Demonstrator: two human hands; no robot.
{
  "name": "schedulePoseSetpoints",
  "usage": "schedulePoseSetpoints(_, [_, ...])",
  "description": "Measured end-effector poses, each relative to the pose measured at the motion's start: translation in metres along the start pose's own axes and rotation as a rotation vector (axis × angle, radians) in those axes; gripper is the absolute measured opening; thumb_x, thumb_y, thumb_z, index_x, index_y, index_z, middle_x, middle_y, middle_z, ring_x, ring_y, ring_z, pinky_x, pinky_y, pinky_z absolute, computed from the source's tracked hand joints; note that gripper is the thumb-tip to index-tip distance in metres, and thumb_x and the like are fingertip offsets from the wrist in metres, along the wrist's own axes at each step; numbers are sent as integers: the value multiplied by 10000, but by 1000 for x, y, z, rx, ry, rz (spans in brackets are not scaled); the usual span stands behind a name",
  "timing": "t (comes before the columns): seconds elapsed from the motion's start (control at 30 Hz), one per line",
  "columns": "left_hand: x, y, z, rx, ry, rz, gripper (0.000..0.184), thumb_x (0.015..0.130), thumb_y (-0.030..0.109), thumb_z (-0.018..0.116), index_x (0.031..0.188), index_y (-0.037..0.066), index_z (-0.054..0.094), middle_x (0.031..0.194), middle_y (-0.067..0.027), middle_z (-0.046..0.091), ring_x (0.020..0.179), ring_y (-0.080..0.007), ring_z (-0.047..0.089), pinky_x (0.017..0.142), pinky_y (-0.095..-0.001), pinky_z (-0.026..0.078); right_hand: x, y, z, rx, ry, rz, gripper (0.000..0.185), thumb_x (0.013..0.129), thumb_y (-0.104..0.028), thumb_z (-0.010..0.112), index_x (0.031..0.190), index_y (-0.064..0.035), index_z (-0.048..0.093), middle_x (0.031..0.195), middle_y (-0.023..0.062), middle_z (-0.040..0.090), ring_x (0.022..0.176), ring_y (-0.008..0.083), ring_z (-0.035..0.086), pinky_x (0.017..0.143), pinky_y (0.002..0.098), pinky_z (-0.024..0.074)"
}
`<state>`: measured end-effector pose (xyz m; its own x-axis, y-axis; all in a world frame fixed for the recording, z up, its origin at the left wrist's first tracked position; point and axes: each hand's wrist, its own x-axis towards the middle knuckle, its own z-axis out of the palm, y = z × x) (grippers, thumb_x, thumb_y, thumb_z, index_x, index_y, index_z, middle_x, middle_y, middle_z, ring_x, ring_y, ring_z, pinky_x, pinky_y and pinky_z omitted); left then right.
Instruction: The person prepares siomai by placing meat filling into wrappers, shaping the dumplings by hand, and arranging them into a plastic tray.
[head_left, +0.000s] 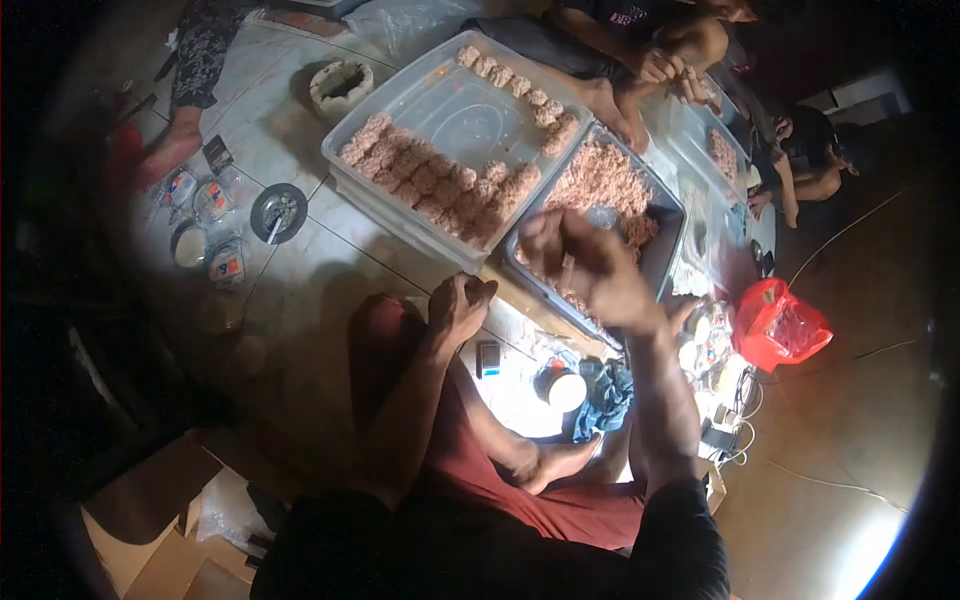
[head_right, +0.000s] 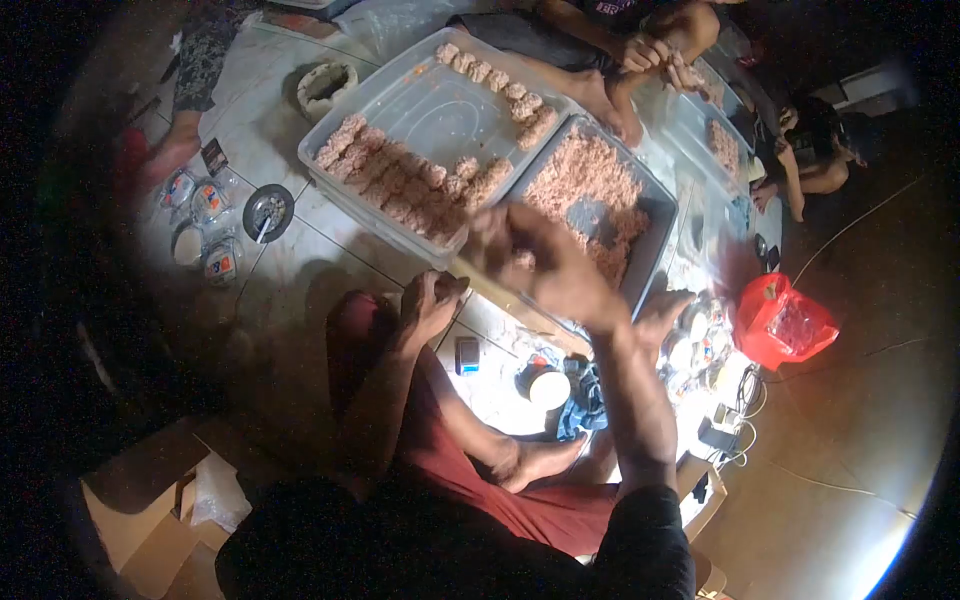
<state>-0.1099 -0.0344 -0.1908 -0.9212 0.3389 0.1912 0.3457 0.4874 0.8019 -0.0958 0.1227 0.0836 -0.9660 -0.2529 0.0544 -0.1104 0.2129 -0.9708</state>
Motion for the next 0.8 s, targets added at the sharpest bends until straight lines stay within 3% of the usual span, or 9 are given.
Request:
schedulePoseSetpoints(0.07, [11, 48, -50, -351, -432, -290, 482, 951, 465, 620, 729, 41, 674, 629, -138, 673, 642, -292, 681, 665, -424, 528, 55, 12, -28, -199, 84, 0, 354, 861, -117, 680, 1187, -5, 598, 964, 69, 668, 902, 153, 626, 814, 318, 511])
schedulePoseSetpoints(0.1, [18, 60, -58, -470, -595, -380, 453, 967, 388, 650, 731, 2, 674, 571, -94, 649, 514, -167, 625, 558, -324, 504, 82, 12, -38, -431, 94, 12, 322, 868, -105, 658, 1172, -16, 604, 940, 71, 669, 880, 156, 632, 789, 309, 513])
schedulePoseSetpoints(0.23, [8, 52, -47, -521, -727, -326, 460, 929, 437, 710, 848, -9, 632, 736, -88, 665, 600, -161, 667, 565, -311, 527, 157, 75, -71, -776, 41, -15, 253, 878, -46, 607, 1129, -70, 622, 913, 74, 653, 840, 180, 639, 732, 309, 526])
schedulePoseSetpoints(0.37, [11, 51, -48, -533, -760, -375, 498, 900, 464, 744, 839, -4, 584, 716, -55, 611, 624, -154, 667, 567, -301, 526, 191, 146, -88, -1046, -245, -437, 146, 892, -80, 625, 1036, -82, 646, 877, 77, 642, 849, 178, 648, 767, 312, 531])
schedulePoseSetpoints(0.47, [8, 54, -48, -628, -727, -463, 508, 902, 467, 742, 827, 1, 554, 702, -53, 587, 621, -147, 660, 565, -297, 517, 200, 231, -122, -373, -299, -116, 113, 907, -132, 644, 980, -52, 676, 872, 100, 668, 883, 197, 669, 827, 308, 540])
schedulePoseSetpoints(0.53, [13, 52, -49, -503, -783, -351, 510, 905, 468, 739, 825, -1, 556, 694, -60, 582, 622, -148, 664, 569, -298, 516, 189, 155, -98, -1061, -459, -159, 187, 955, -203, 568, 961, -49, 675, 960, 92, 702, 948, 218, 671, 877, 322, 541])
schedulePoseSetpoints(0.67, [14, 63, -58, -521, -774, -391, 514, 921, 475, 715, 874, -23, 596, 716, -102, 640, 653, -173, 699, 579, -312, 522, 176, 166, -106, -291, -237, -150, 331, 1003, -299, 483, 1019, -41, 690, 1023, 102, 720, 985, 245, 677, 888, 334, 538])
schedulePoseSetpoints(0.73, [13, 54, -51, -512, -790, -362, 527, 922, 489, 707, 887, -27, 604, 728, -112, 654, 657, -179, 705, 583, -315, 525, 166, 116, -93, -1036, -154, -12, 445, 1006, -329, 551, 1318, -15, 590, 1261, 118, 666, 1142, 234, 634, 1025, 325, 478])
schedulePoseSetpoints(0.8, [11, 47, -45, -504, -809, -332, 542, 922, 503, 699, 899, -32, 611, 739, -122, 667, 662, -186, 710, 588, -318, 529, 140, 105, -92, -438, 21, -188, 355, 984, -302, 578, 1196, -37, 682, 1206, 169, 688, 1103, 336, 662, 1003, 395, 508])
